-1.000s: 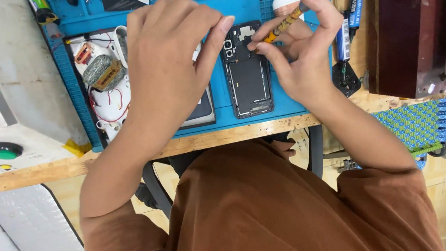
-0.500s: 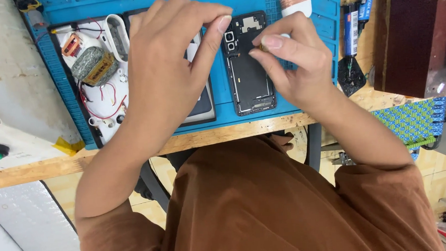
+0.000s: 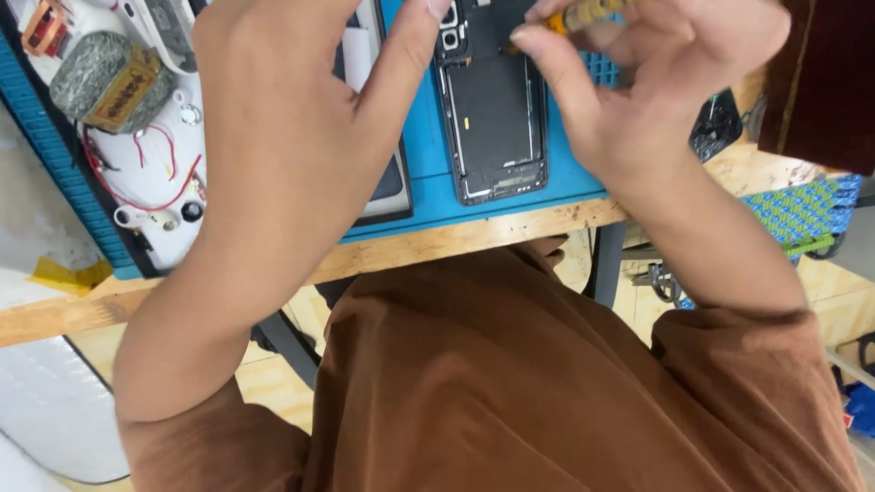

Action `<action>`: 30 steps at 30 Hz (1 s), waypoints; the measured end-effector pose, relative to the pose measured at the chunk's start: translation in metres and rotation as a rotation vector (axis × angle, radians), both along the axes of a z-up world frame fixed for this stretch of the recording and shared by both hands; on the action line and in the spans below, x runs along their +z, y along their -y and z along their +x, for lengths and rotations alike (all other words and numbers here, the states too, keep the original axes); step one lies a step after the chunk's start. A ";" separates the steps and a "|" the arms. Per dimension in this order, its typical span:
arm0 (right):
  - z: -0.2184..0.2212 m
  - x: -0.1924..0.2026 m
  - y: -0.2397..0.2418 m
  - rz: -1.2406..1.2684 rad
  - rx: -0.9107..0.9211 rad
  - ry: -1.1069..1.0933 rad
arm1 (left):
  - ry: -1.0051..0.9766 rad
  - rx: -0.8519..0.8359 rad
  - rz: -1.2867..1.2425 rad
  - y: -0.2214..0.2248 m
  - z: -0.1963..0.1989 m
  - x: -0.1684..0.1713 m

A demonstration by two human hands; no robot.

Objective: Disassembling internal components of a smartphone on a repair bench using a screwdriver and manual prying.

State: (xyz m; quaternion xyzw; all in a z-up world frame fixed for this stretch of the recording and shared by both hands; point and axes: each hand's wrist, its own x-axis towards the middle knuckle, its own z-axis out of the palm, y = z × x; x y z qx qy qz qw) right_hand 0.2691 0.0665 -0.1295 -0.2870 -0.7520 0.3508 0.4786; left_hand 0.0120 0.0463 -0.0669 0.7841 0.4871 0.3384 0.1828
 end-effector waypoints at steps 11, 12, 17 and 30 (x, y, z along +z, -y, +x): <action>-0.013 0.011 -0.003 0.202 -0.093 0.129 | 0.072 0.057 -0.218 -0.004 0.005 0.011; -0.013 0.012 -0.003 0.201 -0.092 0.129 | 0.072 0.057 -0.219 -0.005 0.004 0.011; -0.016 0.022 -0.003 0.180 -0.068 0.156 | 0.076 0.058 -0.222 -0.006 0.004 0.007; -0.007 0.021 0.007 0.123 0.002 0.221 | 0.125 0.041 -0.265 -0.008 0.006 0.005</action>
